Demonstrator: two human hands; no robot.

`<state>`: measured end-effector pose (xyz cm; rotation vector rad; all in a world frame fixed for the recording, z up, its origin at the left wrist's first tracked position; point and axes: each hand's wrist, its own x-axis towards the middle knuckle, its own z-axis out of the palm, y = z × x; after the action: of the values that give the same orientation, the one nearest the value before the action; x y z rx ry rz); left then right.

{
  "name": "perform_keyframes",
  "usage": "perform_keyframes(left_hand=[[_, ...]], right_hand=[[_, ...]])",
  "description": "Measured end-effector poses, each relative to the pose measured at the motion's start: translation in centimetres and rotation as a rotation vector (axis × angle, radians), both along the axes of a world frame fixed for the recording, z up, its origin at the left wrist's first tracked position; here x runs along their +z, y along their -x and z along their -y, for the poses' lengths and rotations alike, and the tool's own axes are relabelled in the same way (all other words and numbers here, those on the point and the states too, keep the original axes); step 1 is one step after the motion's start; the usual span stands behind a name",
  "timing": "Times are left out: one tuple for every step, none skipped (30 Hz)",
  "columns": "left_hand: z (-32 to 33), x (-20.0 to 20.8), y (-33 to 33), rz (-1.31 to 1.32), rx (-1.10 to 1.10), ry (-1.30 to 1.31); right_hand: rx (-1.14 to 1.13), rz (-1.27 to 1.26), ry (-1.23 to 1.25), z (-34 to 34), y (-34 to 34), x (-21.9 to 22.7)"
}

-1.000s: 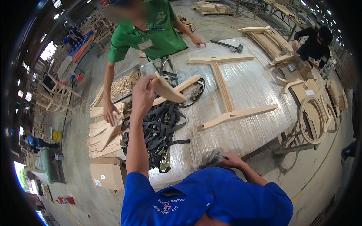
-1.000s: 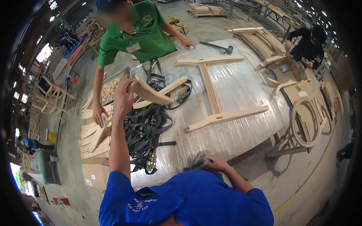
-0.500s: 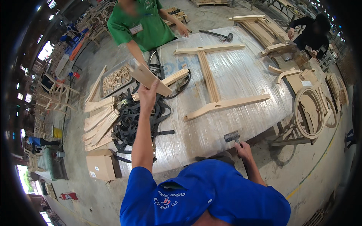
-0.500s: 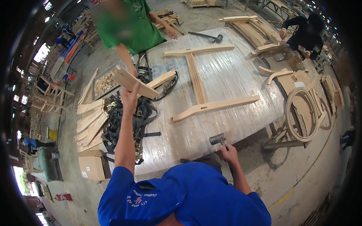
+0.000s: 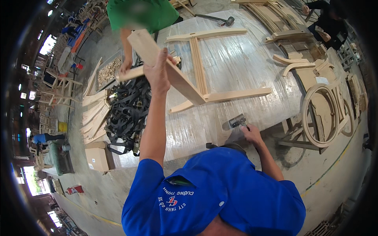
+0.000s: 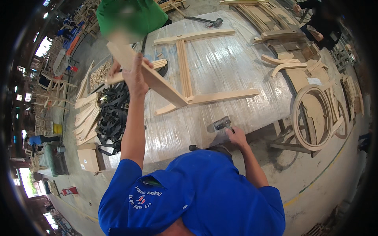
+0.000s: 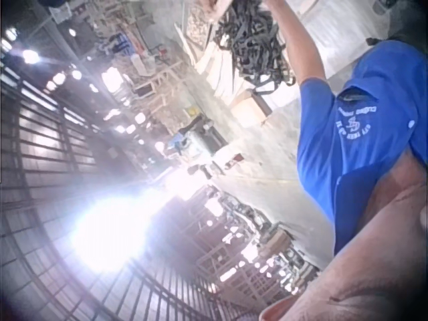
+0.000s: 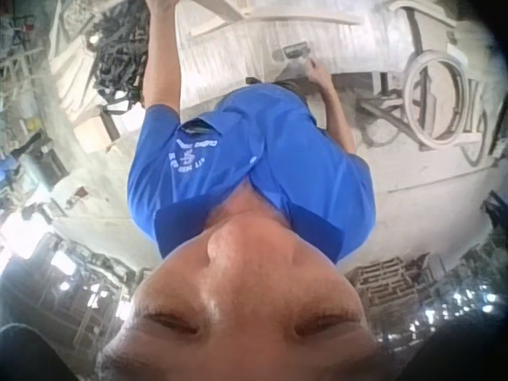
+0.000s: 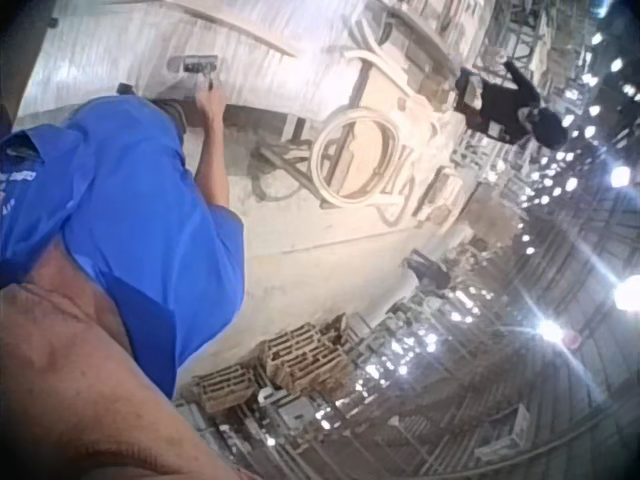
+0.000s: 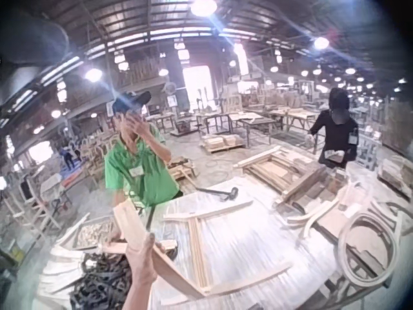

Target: The person assembles a wooden chair frame at a workbench. They use a hammer to fit wooden dowels into joints and attach black straps to the frame. The person works alongside a coworker in a factory setting.

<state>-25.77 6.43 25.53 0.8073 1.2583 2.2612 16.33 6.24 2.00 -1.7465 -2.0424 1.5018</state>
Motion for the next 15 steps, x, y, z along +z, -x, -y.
perform_keyframes(left_hand=[[-1.0, -0.4, -0.6, -0.02, -0.024, 0.029], [-2.0, -0.7, -1.3, -0.045, 0.016, 0.046], [-2.9, -1.0, -1.7, -0.048, 0.011, 0.054], [-3.7, -1.5, -1.9, -0.058, 0.008, 0.062], [-4.3, -2.0, -2.0, -0.068, 0.004, 0.07], [-4.8, -2.4, -2.1, -0.071, 0.003, 0.089], [-5.2, -3.0, -2.3, -0.078, 0.007, 0.103], [-5.5, -3.5, -2.4, -0.085, 0.011, 0.118], [-5.8, -4.0, -2.4, -0.092, 0.015, 0.133], [-6.0, -4.1, -2.4, -0.1, 0.02, 0.119], [-6.2, -4.2, -2.3, -0.108, 0.026, 0.105], [-6.4, -4.3, -2.2, -0.116, 0.033, 0.091], [-6.4, -4.3, -2.3, -0.132, 0.03, 0.113], [-6.4, -4.1, -2.2, -0.149, 0.028, 0.136], [-6.3, -4.0, -2.1, -0.166, 0.026, 0.159]], right_hand=[[0.035, 0.004, -0.024, -0.4, -0.4, -0.3], [0.07, 0.005, -0.047, -0.5, -0.6, -0.9], [0.104, 0.006, -0.071, -0.6, -0.9, -1.4], [0.112, -0.011, -0.068, -0.6, -0.9, -1.6], [0.118, -0.01, -0.055, -0.7, -0.9, -1.7], [0.125, -0.009, -0.043, -0.8, -1.0, -1.7], [0.124, -0.007, -0.025, -0.7, -1.1, -1.7], [0.122, -0.015, 0.002, -0.8, -1.1, -1.6], [0.12, -0.022, 0.03, -0.9, -1.2, -1.5], [0.113, -0.029, 0.058, -0.9, -1.2, -1.4], [0.115, -0.034, 0.057, -1.0, -1.1, -1.4], [0.118, -0.038, 0.056, -1.1, -0.9, -1.3], [0.117, -0.036, 0.057, -0.9, -1.0, -1.3], [0.121, -0.024, 0.053, -0.9, -1.0, -1.3], [0.126, -0.012, 0.049, -0.8, -0.9, -1.3]])
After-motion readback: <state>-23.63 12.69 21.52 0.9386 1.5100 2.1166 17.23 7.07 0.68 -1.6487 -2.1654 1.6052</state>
